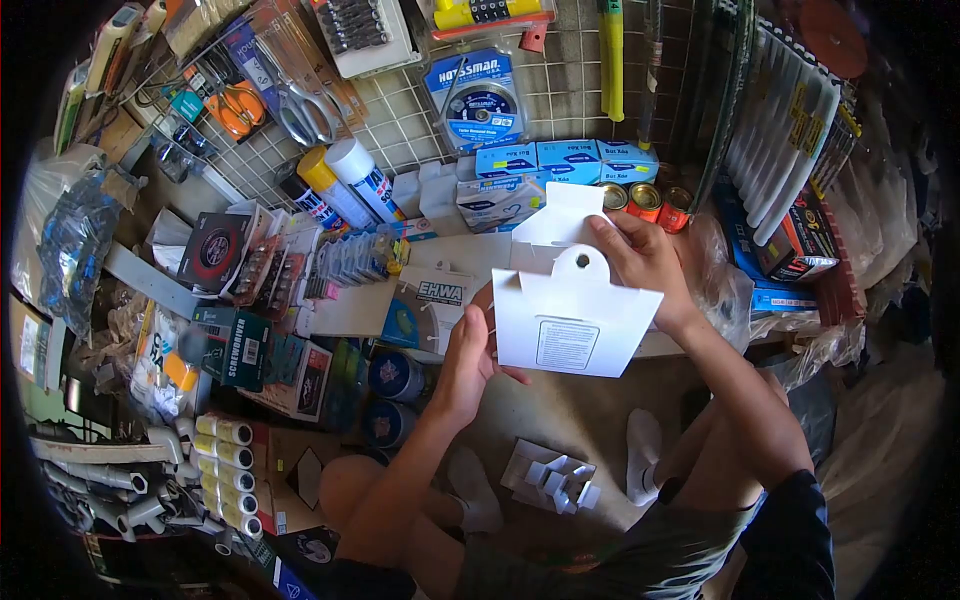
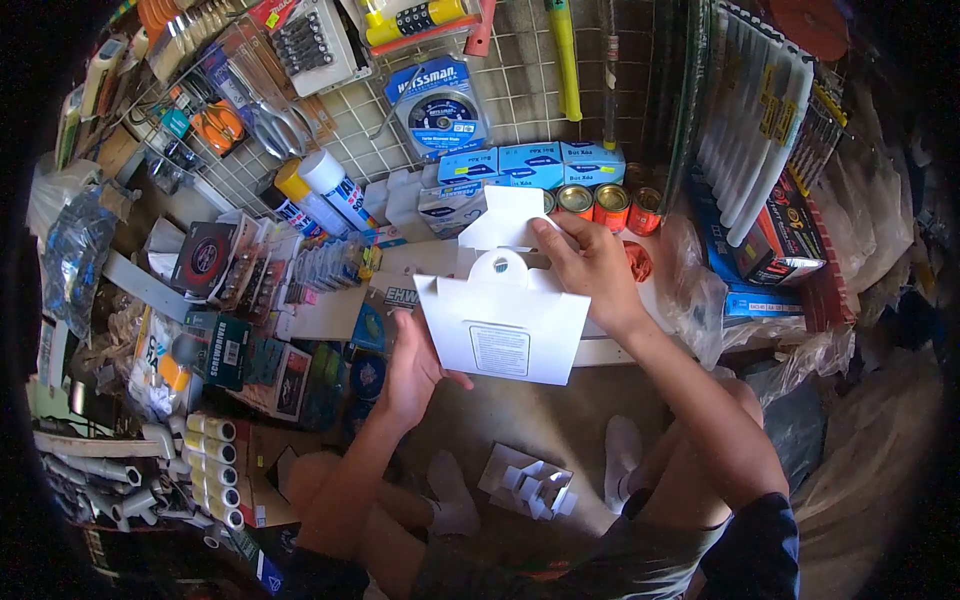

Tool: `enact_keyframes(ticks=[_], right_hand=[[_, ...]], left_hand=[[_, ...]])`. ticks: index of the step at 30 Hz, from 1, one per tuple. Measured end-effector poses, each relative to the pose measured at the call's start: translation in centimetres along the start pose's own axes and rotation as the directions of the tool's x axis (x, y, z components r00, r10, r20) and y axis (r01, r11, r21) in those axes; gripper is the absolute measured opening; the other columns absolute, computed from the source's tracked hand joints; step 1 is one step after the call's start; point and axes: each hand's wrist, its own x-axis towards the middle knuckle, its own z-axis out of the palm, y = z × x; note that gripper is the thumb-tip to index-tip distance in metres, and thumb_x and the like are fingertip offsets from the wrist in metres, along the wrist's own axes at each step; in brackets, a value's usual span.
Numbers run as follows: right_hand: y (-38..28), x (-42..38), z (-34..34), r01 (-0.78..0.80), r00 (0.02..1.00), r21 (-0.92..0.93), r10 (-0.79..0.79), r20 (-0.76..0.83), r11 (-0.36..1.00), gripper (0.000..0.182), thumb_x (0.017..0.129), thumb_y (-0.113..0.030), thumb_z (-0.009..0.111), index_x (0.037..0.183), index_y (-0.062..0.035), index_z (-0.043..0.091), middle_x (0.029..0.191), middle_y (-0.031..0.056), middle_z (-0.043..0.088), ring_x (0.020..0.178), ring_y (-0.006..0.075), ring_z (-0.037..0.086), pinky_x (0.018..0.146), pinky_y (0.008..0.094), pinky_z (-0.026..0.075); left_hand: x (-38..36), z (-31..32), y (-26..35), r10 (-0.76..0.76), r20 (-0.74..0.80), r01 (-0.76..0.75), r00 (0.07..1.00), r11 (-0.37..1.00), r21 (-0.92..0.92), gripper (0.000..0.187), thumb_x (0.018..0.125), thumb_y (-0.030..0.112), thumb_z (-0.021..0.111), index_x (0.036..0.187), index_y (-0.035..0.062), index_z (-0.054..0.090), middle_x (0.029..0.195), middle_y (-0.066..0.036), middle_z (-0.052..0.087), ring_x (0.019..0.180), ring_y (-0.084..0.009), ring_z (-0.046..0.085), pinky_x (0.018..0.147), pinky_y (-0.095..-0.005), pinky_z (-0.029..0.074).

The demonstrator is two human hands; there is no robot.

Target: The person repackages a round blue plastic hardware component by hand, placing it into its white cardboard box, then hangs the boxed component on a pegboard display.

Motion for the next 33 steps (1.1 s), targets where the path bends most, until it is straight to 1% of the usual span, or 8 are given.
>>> enact_keyframes(ticks=[3,5,13,16,20,23,28,33], right_hand=[[-1.3,-0.2,-0.4,-0.103,0.991,0.099,0.093,0.096,0.990,0.037,0.107,-0.033,0.057,0.111,0.0017,0.070,0.089,0.0021,0.071,0.079,0.0054,0.059,0.070,0.0239,0.049],[-0.6,0.0,-0.7,-0.029,0.987,0.144,0.006,0.163,0.989,0.038,0.108,-0.034,0.056,0.113,0.0008,0.070,0.093,0.0019,0.071,0.082,0.0058,0.060,0.074,0.0238,0.049],[-1.0,0.1,-1.3,-0.185,0.970,0.262,0.133,0.206,0.947,0.041,0.108,-0.033,0.055,0.126,0.0019,0.066,0.108,0.0017,0.070,0.099,0.0073,0.060,0.091,0.0256,0.048],[-1.4,0.3,-1.7,-0.284,0.926,0.242,0.200,0.319,0.928,0.041,0.107,-0.031,0.056,0.129,0.0026,0.065,0.109,0.0031,0.070,0.099,0.0079,0.060,0.091,0.0253,0.047],[-1.5,0.0,-1.7,-0.206,0.944,0.129,0.162,0.288,0.970,0.039,0.107,-0.030,0.057,0.128,0.0020,0.066,0.109,0.0041,0.071,0.100,0.0083,0.061,0.091,0.0253,0.048],[-1.3,0.2,-1.6,-0.176,0.954,0.069,0.153,0.257,0.982,0.038,0.106,-0.029,0.059,0.126,0.0023,0.066,0.109,0.0046,0.071,0.098,0.0091,0.062,0.089,0.0261,0.049],[-2.0,-0.5,-0.9,-0.067,0.983,0.083,0.052,0.174,0.994,0.042,0.103,-0.033,0.062,0.123,0.0029,0.066,0.108,0.0098,0.071,0.097,0.0130,0.065,0.087,0.0293,0.050],[-2.0,-0.4,-1.2,-0.143,0.968,-0.110,0.162,0.193,0.984,0.061,0.095,-0.040,0.071,0.128,0.0103,0.060,0.113,0.0187,0.070,0.100,0.0189,0.067,0.089,0.0319,0.051]], left_hand=[[-0.2,1.0,0.8,0.025,-0.065,-0.011,0.998,0.979,0.206,0.065,0.103,0.034,0.059,0.154,0.0032,0.035,0.126,-0.014,0.065,0.098,-0.0165,0.069,0.057,-0.0274,0.059],[-0.1,1.5,1.3,0.005,-0.113,0.029,0.994,0.953,0.300,0.063,0.100,0.027,0.065,0.151,0.0013,0.039,0.123,-0.013,0.067,0.094,-0.0141,0.069,0.052,-0.0247,0.056],[0.2,0.9,1.1,-0.011,-0.142,0.055,0.990,0.950,0.308,0.056,0.099,0.024,0.066,0.147,0.0040,0.043,0.116,-0.013,0.068,0.088,-0.0115,0.067,0.044,-0.0216,0.045],[-0.1,1.4,1.2,0.095,-0.155,-0.032,0.983,0.930,0.367,0.055,0.100,0.023,0.065,0.147,0.0061,0.041,0.115,-0.014,0.068,0.090,-0.0122,0.068,0.044,-0.0224,0.047],[-0.4,1.9,1.1,0.174,-0.107,-0.100,0.979,0.865,0.492,0.051,0.103,0.023,0.060,0.147,0.0062,0.039,0.115,-0.015,0.068,0.090,-0.0150,0.070,0.046,-0.0244,0.054],[0.0,0.6,0.1,-0.021,-0.061,0.045,0.998,0.900,0.433,0.043,0.106,0.024,0.055,0.143,0.0039,0.044,0.114,-0.014,0.068,0.087,-0.0167,0.072,0.050,-0.0275,0.059],[0.1,0.9,0.0,-0.006,-0.078,0.039,0.997,0.905,0.424,0.036,0.108,0.027,0.052,0.132,0.0006,0.054,0.111,-0.013,0.070,0.086,-0.0186,0.073,0.053,-0.0290,0.061],[0.2,1.3,-0.3,0.057,-0.073,-0.020,0.996,0.902,0.431,0.030,0.106,0.026,0.056,0.118,-0.0006,0.060,0.096,-0.008,0.067,0.077,-0.0123,0.069,0.048,-0.0256,0.058]])
